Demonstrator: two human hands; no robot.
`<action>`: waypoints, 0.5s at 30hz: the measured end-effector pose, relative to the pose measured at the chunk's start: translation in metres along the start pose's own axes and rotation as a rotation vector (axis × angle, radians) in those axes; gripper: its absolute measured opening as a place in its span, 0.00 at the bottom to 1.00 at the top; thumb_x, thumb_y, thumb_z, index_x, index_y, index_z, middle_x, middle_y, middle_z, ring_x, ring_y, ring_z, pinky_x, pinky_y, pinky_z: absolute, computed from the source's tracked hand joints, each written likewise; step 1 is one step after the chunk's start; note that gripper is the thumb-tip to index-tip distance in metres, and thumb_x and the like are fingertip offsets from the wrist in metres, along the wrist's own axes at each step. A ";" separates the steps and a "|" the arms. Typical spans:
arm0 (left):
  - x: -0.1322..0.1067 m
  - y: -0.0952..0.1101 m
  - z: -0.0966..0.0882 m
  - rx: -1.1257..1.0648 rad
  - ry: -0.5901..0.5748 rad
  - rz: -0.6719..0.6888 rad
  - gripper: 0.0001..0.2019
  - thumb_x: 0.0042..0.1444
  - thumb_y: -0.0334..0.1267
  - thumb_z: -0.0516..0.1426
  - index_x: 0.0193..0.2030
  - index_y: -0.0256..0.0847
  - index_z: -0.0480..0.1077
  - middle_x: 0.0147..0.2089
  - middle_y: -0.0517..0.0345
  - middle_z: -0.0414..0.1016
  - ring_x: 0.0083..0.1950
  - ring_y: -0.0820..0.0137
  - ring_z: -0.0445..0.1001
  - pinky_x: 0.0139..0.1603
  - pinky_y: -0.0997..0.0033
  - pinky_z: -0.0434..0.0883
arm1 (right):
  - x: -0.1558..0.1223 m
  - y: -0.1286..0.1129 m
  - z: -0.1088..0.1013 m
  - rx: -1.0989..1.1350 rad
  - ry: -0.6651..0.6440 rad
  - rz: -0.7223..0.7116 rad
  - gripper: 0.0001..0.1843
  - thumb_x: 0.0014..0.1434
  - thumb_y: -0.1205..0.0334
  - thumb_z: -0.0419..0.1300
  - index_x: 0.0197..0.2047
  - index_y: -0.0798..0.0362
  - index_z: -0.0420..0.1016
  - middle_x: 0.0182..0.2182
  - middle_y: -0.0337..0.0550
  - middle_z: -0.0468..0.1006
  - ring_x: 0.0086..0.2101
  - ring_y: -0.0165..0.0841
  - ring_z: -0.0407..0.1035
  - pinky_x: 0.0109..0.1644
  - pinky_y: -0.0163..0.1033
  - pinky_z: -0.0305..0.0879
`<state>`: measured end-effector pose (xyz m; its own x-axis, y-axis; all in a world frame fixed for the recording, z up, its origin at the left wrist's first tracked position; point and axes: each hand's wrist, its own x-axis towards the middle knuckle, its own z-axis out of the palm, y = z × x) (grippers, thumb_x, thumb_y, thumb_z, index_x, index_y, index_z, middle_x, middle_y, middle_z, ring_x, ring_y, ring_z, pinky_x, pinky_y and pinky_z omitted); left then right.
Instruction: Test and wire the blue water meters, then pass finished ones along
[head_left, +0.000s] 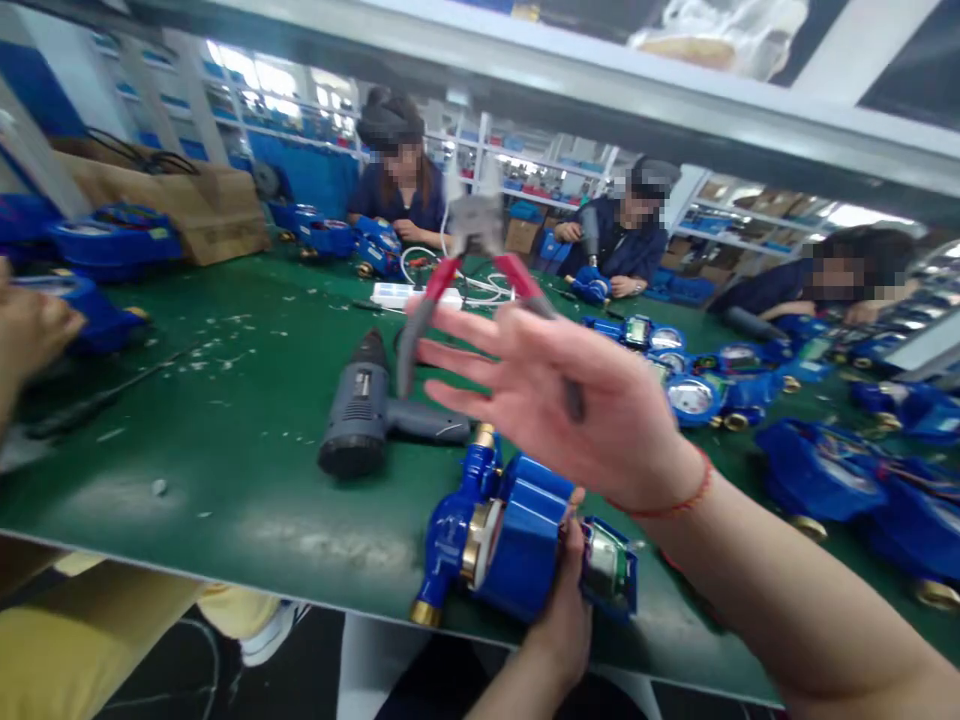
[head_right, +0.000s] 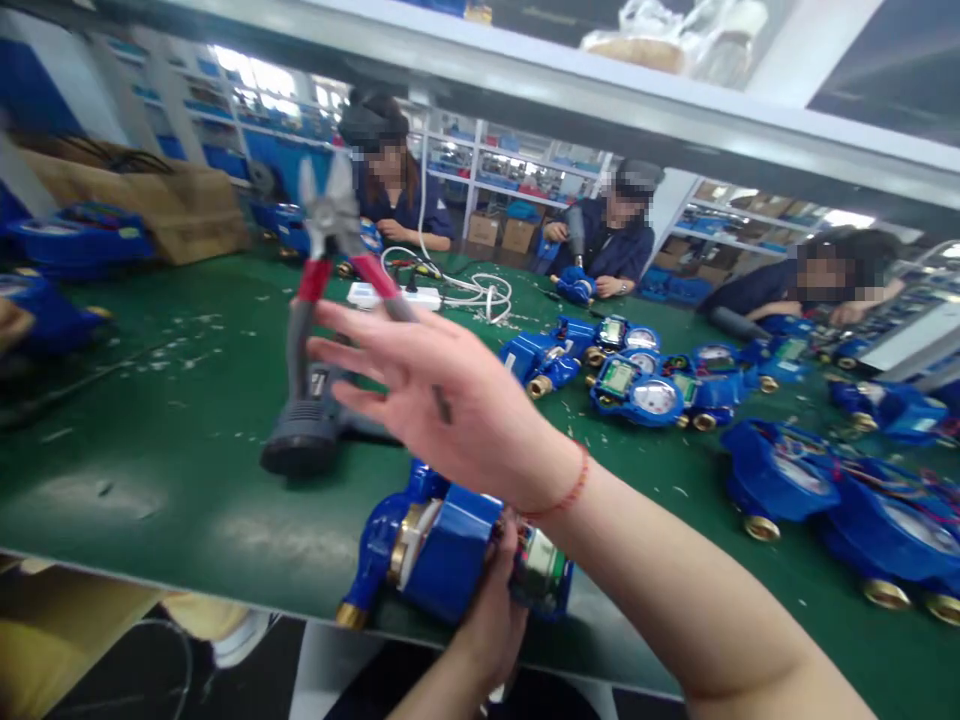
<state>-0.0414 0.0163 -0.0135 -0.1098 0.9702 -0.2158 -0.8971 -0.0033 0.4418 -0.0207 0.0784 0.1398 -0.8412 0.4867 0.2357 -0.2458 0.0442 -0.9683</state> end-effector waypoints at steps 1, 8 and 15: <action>-0.004 -0.036 0.002 0.007 0.037 -0.036 0.15 0.54 0.49 0.60 0.45 0.47 0.75 0.47 0.55 0.76 0.51 0.61 0.72 0.48 0.63 0.70 | -0.023 -0.009 -0.014 0.041 0.057 -0.022 0.06 0.60 0.60 0.44 0.32 0.49 0.57 0.59 0.37 0.65 0.57 0.34 0.62 0.59 0.52 0.59; -0.006 -0.080 -0.002 0.028 0.119 -0.037 0.14 0.59 0.45 0.54 0.39 0.38 0.76 0.40 0.54 0.79 0.41 0.68 0.75 0.44 0.71 0.70 | -0.165 0.008 -0.077 0.114 0.287 -0.063 0.23 0.59 0.55 0.56 0.20 0.54 0.49 0.61 0.34 0.63 0.63 0.46 0.50 0.64 0.63 0.45; -0.007 -0.081 0.005 0.127 0.149 0.001 0.21 0.63 0.47 0.46 0.43 0.37 0.76 0.42 0.47 0.81 0.39 0.67 0.78 0.39 0.70 0.73 | -0.235 0.044 -0.091 -0.218 0.458 0.160 0.12 0.60 0.51 0.54 0.30 0.48 0.60 0.40 0.41 0.71 0.43 0.39 0.71 0.45 0.47 0.72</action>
<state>0.0344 0.0114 -0.0432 -0.1810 0.9237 -0.3376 -0.8369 0.0356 0.5463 0.2099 0.0456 0.0342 -0.5519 0.8310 0.0705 0.0151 0.0944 -0.9954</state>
